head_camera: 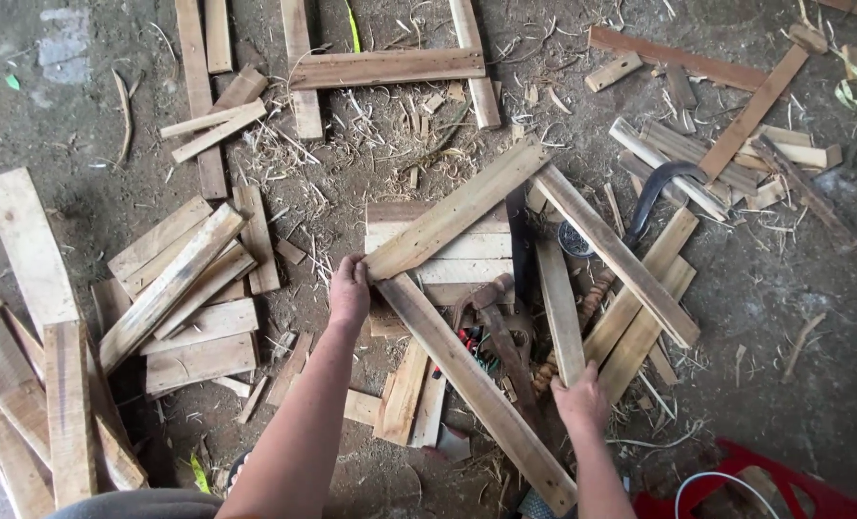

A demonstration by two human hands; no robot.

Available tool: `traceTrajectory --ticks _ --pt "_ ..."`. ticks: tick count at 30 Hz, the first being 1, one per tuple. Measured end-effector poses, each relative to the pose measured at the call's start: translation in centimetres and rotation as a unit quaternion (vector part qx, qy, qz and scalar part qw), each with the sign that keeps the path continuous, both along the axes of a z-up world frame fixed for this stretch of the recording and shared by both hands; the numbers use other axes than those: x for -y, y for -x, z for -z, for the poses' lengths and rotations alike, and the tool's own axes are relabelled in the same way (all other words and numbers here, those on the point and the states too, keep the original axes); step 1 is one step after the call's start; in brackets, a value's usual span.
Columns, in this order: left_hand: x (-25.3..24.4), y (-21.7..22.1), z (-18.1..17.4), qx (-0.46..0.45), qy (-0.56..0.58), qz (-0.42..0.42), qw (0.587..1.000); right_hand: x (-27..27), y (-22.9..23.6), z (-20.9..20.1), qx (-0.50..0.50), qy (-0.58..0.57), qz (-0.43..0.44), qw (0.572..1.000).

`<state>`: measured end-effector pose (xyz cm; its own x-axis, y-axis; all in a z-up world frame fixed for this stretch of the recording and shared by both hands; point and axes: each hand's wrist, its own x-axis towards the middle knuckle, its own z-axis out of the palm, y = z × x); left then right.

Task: The person is sorting through a pile of wooden planks on the ground and arranging them to form a rectangular frame structure.

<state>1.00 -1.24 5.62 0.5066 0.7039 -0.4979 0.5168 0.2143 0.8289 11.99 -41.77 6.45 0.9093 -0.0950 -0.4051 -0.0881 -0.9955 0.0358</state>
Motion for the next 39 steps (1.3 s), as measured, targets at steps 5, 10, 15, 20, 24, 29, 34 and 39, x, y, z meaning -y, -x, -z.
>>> traceTrajectory --ticks 5,10,15,20,24,29,34,39 --pt "0.9 0.2 1.2 0.041 -0.055 -0.015 0.998 -3.7 -4.7 -0.7 -0.005 -0.05 -0.016 0.999" --pt "0.7 0.4 3.6 0.06 -0.105 -0.021 0.992 -8.9 -9.0 -1.9 0.043 -0.102 -0.063 0.992" --pt "1.0 0.4 2.3 0.059 -0.11 -0.022 0.992 -11.1 -10.6 -2.3 0.092 -0.115 -0.122 0.982" --pt "0.8 0.5 3.2 0.044 -0.101 -0.022 0.994 -9.6 -11.3 -0.5 0.125 -0.1 -0.148 0.976" --pt "1.0 0.4 2.8 0.047 -0.096 -0.027 0.994 -8.4 -11.7 0.2 0.151 -0.097 -0.156 0.971" --pt "1.3 0.7 2.5 0.073 -0.097 -0.037 0.992 -7.8 -11.3 -0.5 0.209 -0.121 -0.177 0.954" --pt "0.9 0.8 4.1 0.106 -0.049 -0.062 0.991 -7.3 -10.9 0.5 0.277 -0.138 -0.205 0.928" --pt "1.3 0.7 1.7 0.124 -0.03 -0.083 0.988 -7.1 -9.6 1.3 0.248 -0.104 -0.274 0.923"
